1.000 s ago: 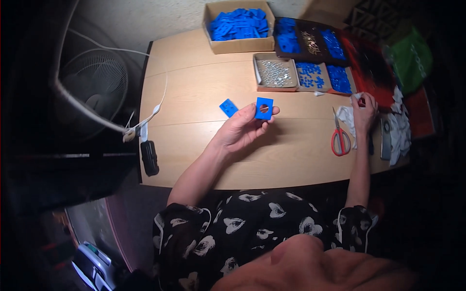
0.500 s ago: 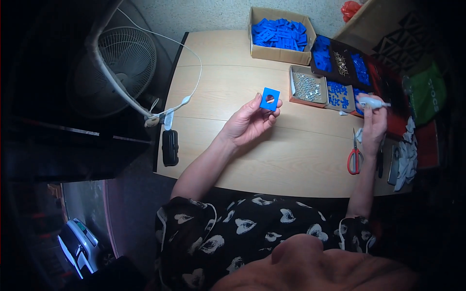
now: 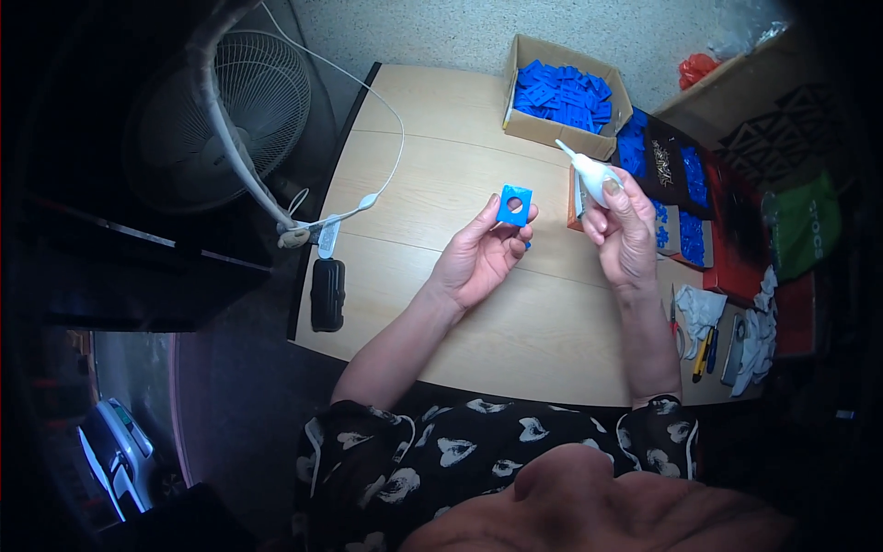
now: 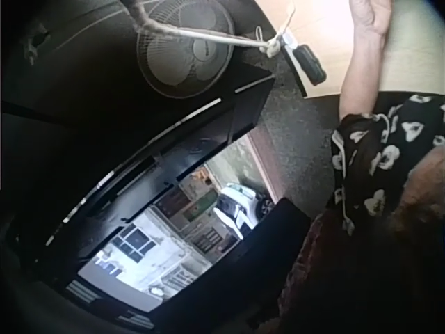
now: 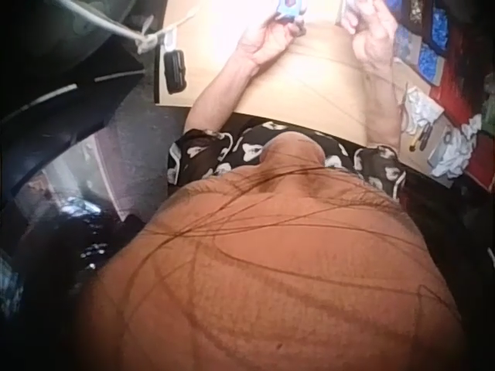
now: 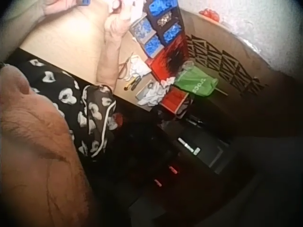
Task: The person glues small metal pins onto blue plastic parts using a glue bottle at an assembly station.
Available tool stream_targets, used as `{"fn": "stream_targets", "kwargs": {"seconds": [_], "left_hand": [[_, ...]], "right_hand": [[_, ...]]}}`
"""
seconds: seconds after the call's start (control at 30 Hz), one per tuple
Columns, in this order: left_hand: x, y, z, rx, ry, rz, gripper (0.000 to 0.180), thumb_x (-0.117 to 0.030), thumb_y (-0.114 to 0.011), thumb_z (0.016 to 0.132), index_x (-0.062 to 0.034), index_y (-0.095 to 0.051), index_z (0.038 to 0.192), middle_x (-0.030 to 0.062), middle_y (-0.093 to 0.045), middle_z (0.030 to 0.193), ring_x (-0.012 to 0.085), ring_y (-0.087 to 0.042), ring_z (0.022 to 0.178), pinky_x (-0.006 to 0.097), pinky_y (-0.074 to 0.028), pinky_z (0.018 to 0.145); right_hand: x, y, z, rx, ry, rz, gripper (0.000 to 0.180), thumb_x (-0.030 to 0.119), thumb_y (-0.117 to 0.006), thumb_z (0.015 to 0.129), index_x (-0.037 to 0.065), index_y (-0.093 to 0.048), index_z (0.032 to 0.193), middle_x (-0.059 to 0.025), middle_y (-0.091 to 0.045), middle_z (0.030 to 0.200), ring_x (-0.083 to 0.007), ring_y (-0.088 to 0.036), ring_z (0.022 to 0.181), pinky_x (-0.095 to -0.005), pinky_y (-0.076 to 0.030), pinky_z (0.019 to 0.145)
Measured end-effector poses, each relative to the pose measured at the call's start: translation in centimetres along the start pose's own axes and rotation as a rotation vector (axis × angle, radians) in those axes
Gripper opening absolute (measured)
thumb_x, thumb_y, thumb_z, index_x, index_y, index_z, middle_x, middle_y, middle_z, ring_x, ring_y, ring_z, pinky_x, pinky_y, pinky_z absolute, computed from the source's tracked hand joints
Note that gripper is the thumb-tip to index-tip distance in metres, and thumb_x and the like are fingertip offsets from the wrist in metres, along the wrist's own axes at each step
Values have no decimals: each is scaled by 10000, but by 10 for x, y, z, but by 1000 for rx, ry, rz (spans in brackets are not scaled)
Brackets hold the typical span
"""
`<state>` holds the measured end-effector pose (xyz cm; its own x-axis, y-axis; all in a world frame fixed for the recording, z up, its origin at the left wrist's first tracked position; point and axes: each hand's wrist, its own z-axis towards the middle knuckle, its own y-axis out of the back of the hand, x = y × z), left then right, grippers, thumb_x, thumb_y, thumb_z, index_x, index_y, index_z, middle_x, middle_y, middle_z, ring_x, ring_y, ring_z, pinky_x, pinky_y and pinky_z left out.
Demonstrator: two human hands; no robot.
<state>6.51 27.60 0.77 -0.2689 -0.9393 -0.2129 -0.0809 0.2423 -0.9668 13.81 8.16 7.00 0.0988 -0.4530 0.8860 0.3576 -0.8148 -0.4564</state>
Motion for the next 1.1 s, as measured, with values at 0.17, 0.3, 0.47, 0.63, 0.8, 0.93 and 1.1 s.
{"fn": "stream_targets", "kwargs": {"seconds": [0.17,0.3,0.47,0.63,0.8,0.93,1.1], "left_hand": [[-5,3,0,-14,-20,-52,337,-257,-510,1012,-3,-503,1233,199,-582,1178,236,-631,963,268,-575,796],[-6,1,-1,-9,-2,-91,338,-190,-483,1013,37,-466,1262,254,-543,1225,318,-627,1045,292,-591,854],[-5,1,2,-15,14,-86,348,-177,-469,1015,47,-449,1281,262,-539,1233,314,-636,1037,298,-588,886],[-4,9,5,5,8,-65,347,-198,-467,1021,44,-449,1269,240,-552,1203,287,-647,1012,281,-592,869],[-2,10,5,0,26,-36,323,-209,-468,1024,16,-457,1255,216,-565,1179,263,-651,999,266,-594,849],[-3,9,4,-8,36,-44,323,-208,-474,1022,6,-456,1263,212,-569,1174,259,-652,995,264,-593,850],[-2,10,5,-27,40,-15,315,-205,-483,1019,-4,-465,1260,201,-581,1158,257,-653,986,276,-586,856]], "right_hand": [[-20,-7,8,-58,-101,64,264,233,-607,963,4,-593,1094,-2,-552,791,-34,-409,523,-187,-336,436],[-20,-16,13,-34,-69,-52,271,288,-549,999,19,-581,1000,-9,-548,734,-21,-391,474,-172,-305,395],[-23,-23,14,-43,-3,-208,259,281,-552,1001,23,-562,981,9,-512,639,-13,-402,464,-170,-308,386],[-28,-22,13,-76,35,-295,210,230,-578,991,21,-553,984,20,-517,631,-3,-416,473,-164,-308,390],[-29,-22,13,-75,47,-324,193,214,-578,992,23,-552,984,25,-513,631,-1,-419,477,-163,-305,391],[-30,-21,14,-75,25,-323,188,210,-579,991,24,-551,985,26,-513,631,1,-423,479,-161,-307,393],[-31,-16,16,-65,-1,-338,172,193,-581,989,23,-551,986,27,-515,633,4,-427,480,-158,-314,394]]}}
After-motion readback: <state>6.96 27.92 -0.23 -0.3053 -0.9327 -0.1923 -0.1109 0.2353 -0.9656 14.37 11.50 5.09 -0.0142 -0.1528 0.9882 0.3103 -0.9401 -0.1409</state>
